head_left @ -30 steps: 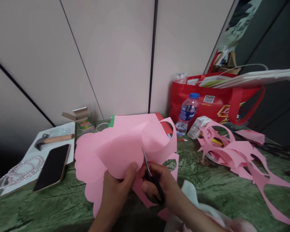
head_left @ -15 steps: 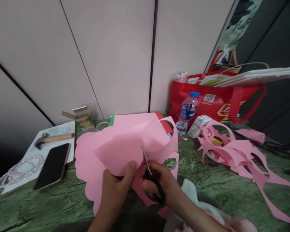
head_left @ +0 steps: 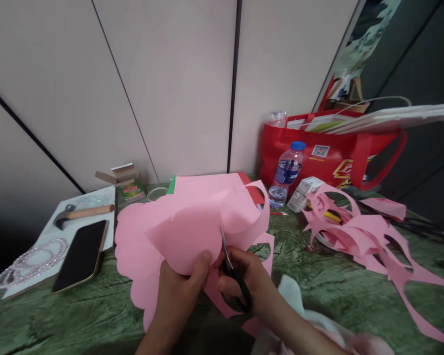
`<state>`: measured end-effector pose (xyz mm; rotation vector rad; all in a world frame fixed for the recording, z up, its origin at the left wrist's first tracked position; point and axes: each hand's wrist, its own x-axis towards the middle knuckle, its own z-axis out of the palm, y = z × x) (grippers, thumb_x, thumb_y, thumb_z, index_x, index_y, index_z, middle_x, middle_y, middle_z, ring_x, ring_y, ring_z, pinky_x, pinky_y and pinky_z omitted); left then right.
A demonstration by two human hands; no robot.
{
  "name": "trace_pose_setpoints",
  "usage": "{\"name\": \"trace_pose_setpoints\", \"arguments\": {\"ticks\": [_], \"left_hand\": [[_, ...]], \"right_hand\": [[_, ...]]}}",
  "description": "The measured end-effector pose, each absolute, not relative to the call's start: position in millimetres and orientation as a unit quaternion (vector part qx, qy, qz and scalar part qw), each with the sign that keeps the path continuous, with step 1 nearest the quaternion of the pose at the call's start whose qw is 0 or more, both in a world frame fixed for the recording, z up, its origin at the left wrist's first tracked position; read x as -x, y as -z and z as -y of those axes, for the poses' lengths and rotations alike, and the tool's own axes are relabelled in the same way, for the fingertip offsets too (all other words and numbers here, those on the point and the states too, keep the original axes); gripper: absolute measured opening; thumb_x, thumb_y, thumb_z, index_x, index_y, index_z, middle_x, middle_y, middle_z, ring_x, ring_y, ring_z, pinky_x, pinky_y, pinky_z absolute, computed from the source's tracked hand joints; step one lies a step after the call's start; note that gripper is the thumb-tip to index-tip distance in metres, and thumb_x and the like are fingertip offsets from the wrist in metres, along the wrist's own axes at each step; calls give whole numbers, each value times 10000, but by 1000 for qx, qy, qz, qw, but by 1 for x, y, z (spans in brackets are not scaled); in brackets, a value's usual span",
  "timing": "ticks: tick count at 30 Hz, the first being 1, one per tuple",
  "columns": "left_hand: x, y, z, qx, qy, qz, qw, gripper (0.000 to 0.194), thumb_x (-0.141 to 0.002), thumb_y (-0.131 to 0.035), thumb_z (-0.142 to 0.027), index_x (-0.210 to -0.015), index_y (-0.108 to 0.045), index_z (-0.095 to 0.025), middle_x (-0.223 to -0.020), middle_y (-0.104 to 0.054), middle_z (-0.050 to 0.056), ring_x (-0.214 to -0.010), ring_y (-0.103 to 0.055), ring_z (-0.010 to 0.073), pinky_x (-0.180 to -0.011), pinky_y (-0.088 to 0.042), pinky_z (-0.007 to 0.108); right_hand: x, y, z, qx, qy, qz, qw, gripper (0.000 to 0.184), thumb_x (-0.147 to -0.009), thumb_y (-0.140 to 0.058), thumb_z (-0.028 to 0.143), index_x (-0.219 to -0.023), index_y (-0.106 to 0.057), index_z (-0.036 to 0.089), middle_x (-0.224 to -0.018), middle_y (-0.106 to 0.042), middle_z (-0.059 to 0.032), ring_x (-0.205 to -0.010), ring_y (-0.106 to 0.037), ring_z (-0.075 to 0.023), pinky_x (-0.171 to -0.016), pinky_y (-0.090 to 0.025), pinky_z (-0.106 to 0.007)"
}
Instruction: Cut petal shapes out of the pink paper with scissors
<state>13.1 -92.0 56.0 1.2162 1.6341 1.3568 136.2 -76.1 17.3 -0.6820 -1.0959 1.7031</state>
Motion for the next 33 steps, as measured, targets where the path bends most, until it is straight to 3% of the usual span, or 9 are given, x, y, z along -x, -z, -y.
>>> {"name": "trace_pose_setpoints", "arguments": {"ticks": [13, 18, 33], "left_hand": [[-12, -55, 92, -475, -505, -630, 351, 336, -631, -616, -398, -426, -465, -179, -365, -419, -40, -366, -370, 95, -363, -328, 227], [-13, -54, 92, -482, -508, -634, 329, 397, -640, -609, -407, -381, -398, -193, -342, -357, -53, -358, -327, 82, -362, -295, 224], [-16, -61, 93, -477, -505, -650, 310, 399, -639, -583, -399, -352, -410, -182, -331, -367, -46, -349, -326, 79, -364, -243, 222]], "right_hand": [[-136, -20, 75, 311, -670, 471, 482, 327, -502, -795, 303, -677, -554, 168, -509, -437, 77, -434, -373, -74, -404, -332, -191], [-137, -20, 75, 292, -685, 460, 483, 299, -517, -793, 243, -697, -569, 158, -480, -449, 88, -400, -353, -56, -387, -298, -176], [-136, -18, 76, 273, -698, 458, 479, 208, -587, -755, 172, -699, -581, 154, -454, -487, 89, -350, -373, -36, -344, -279, -142]]}}
